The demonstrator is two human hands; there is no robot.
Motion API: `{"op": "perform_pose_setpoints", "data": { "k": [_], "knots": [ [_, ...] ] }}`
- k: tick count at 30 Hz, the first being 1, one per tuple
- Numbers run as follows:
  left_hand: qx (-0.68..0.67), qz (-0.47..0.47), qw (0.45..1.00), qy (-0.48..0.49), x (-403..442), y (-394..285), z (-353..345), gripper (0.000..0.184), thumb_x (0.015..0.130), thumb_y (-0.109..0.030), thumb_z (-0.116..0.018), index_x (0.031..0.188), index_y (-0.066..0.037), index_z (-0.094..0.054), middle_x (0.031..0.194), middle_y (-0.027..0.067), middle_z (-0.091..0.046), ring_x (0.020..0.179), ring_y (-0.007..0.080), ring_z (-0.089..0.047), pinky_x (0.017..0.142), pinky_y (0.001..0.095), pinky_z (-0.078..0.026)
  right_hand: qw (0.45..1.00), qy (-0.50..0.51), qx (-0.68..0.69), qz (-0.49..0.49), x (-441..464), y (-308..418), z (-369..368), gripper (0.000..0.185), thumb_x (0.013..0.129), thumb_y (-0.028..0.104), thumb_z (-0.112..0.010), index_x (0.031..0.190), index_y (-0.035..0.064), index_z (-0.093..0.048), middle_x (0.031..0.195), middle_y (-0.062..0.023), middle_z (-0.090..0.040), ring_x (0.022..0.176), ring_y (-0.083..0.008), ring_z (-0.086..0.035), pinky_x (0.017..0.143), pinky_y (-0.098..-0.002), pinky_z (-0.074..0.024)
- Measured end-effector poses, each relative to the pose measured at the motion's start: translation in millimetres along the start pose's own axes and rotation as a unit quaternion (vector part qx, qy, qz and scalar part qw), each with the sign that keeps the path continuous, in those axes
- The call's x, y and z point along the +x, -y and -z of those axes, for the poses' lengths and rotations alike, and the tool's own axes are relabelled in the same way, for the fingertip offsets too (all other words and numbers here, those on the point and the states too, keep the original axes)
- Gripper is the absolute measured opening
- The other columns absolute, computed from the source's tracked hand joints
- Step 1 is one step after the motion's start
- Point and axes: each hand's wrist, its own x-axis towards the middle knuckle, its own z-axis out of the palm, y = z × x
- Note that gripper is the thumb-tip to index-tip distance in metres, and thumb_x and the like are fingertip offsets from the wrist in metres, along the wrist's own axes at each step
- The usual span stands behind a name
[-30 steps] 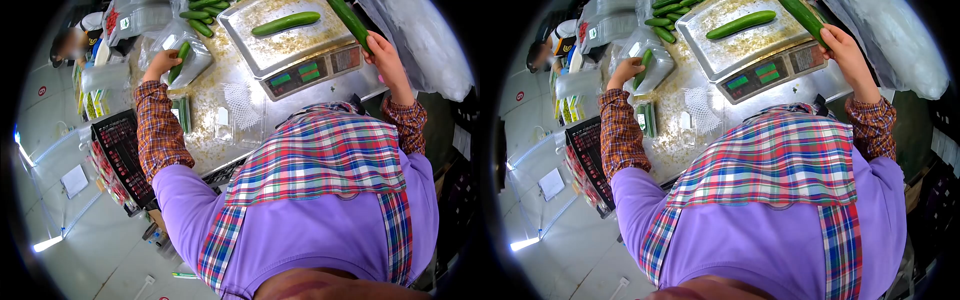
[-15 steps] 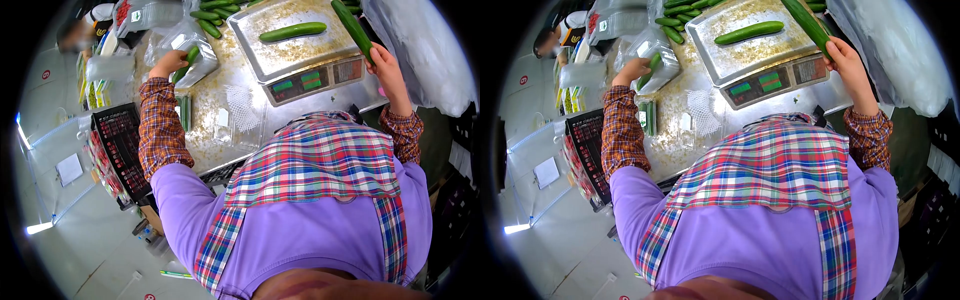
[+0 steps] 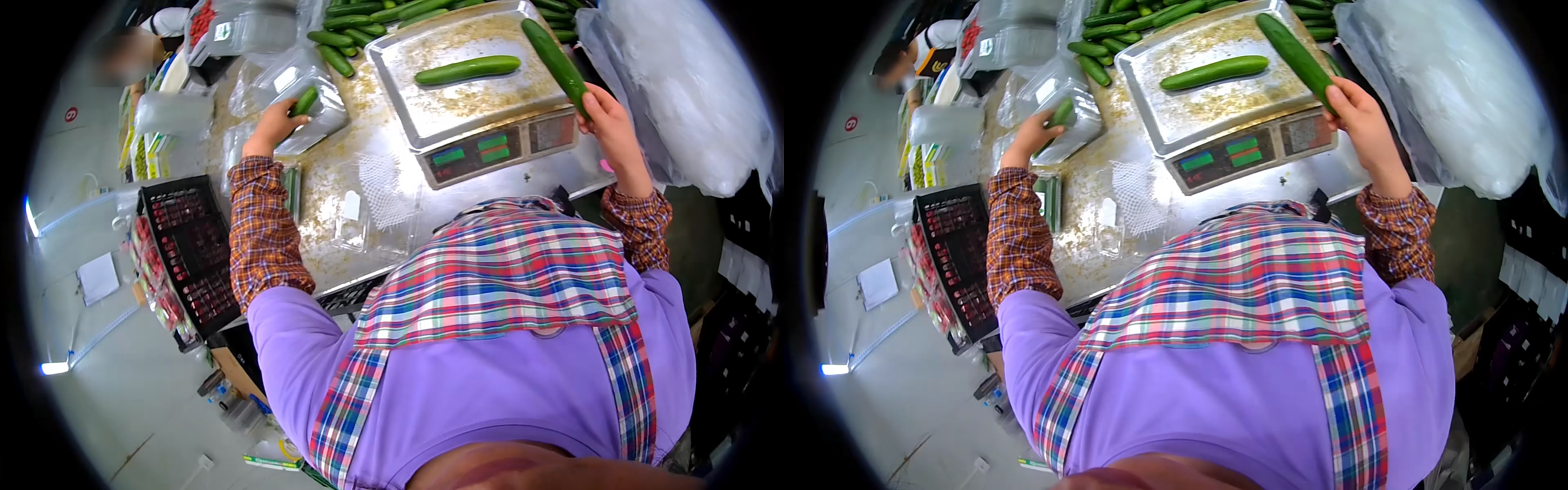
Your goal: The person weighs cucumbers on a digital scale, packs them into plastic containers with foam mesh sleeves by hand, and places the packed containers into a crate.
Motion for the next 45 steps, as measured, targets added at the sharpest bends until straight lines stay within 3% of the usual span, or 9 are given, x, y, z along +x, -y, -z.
{"op": "perform_pose_setpoints", "data": {
  "k": [4,11,15,19,24,27,31,33,45],
  "knots": [
    [0.052,-0.029,0.998,-0.027,2.6,7.3,-8.5,0.046,0.070,-0.014,-0.072,0.113,-0.003,-0.058,0.104,0.0216,-0.062,0.098,0.0370,-0.059,0.083,0.0409,-0.046,1.000,-0.004,-0.016,0.004,5.6,-3.1,3.7,0.038,0.094,0.025,-0.054,0.120,-0.0017,-0.050,0.080,-0.0001,-0.054,0.069,-0.0063,-0.049,0.061,-0.0199,-0.0419],
    [0.015,-0.122,0.933,-0.337,-0.4,-74.4,18.2,0.046,0.076,-0.010,-0.068,0.120,-0.003,-0.053,0.105,0.0202,-0.059,0.097,0.0361,-0.056,0.083,0.0402,-0.045,0.999,-0.037,0.011,0.000,8.4,-6.1,10.1,0.033,0.095,0.027,-0.051,0.114,0.0005,-0.054,0.080,0.0018,-0.053,0.068,-0.0055,-0.048,0.061,-0.0192,-0.0416],
    [-0.026,-0.270,0.941,-0.204,41.9,-194.7,2.0,0.048,0.074,-0.011,-0.068,0.119,-0.005,-0.055,0.110,0.0165,-0.060,0.102,0.0348,-0.056,0.085,0.0416,-0.046,1.000,-0.014,0.022,0.005,16.1,-7.8,4.8,0.029,0.095,0.026,-0.050,0.108,0.0017,-0.057,0.086,0.0015,-0.057,0.068,-0.0049,-0.049,0.060,-0.0187,-0.0418],
    [0.016,-0.260,0.960,-0.101,90.2,-268.2,-38.8,0.045,0.077,-0.016,-0.066,0.119,-0.004,-0.055,0.107,0.0207,-0.061,0.100,0.0371,-0.057,0.085,0.0426,-0.045,0.999,0.000,0.042,0.030,12.4,-1.7,6.0,0.032,0.095,0.026,-0.050,0.113,0.0003,-0.055,0.086,0.0005,-0.057,0.068,-0.0055,-0.049,0.060,-0.0190,-0.0416],
    [-0.039,-0.268,0.963,-0.008,117.8,-270.5,-60.2,0.045,0.093,-0.037,-0.047,0.124,-0.004,-0.052,0.119,0.0206,-0.057,0.109,0.0356,-0.054,0.092,0.0395,-0.043,0.993,-0.080,0.069,0.054,-1.0,-20.5,42.6,0.032,0.096,0.026,-0.049,0.112,-0.0008,-0.055,0.085,-0.0016,-0.057,0.068,-0.0072,-0.049,0.059,-0.0200,-0.0417],
    [-0.073,-0.244,0.954,-0.161,117.5,-243.3,-50.5,0.047,0.093,-0.039,-0.049,0.127,-0.006,-0.051,0.124,0.0167,-0.056,0.112,0.0304,-0.054,0.095,0.0370,-0.042,0.987,-0.118,0.099,0.045,-7.8,-31.3,49.2,0.033,0.096,0.026,-0.048,0.112,-0.0014,-0.055,0.086,-0.0028,-0.058,0.068,-0.0080,-0.049,0.059,-0.0211,-0.0425],
    [-0.228,-0.101,0.953,-0.173,92.7,-210.8,-3.6,0.051,0.089,-0.040,-0.057,0.125,-0.004,-0.052,0.122,0.0172,-0.056,0.112,0.0280,-0.055,0.093,0.0348,-0.043,0.983,-0.099,0.154,0.028,-5.9,-53.3,61.4,0.033,0.096,0.028,-0.049,0.107,-0.0021,-0.056,0.091,-0.0049,-0.060,0.068,-0.0091,-0.050,0.059,-0.0222,-0.0432],
    [-0.250,-0.016,0.933,-0.259,52.9,-218.7,15.9,0.034,0.090,-0.030,-0.056,0.111,-0.004,-0.060,0.086,0.0090,-0.065,0.076,0.0187,-0.060,0.070,0.0302,-0.048,0.981,-0.092,0.170,0.018,-4.2,-56.5,58.6,0.032,0.095,0.028,-0.050,0.106,-0.0018,-0.056,0.093,-0.0068,-0.061,0.070,-0.0110,-0.051,0.060,-0.0237,-0.0431],
    [-0.165,-0.053,0.911,-0.374,19.3,-146.0,44.3,0.034,0.091,-0.030,-0.054,0.104,-0.001,-0.062,0.094,0.0131,-0.066,0.090,0.0212,-0.061,0.080,0.0319,-0.046,0.977,-0.037,0.209,-0.008,9.8,-64.3,63.7,0.035,0.096,0.028,-0.049,0.108,-0.0046,-0.053,0.098,-0.0102,-0.059,0.074,-0.0132,-0.051,0.061,-0.0254,-0.0427]
  ]
}}
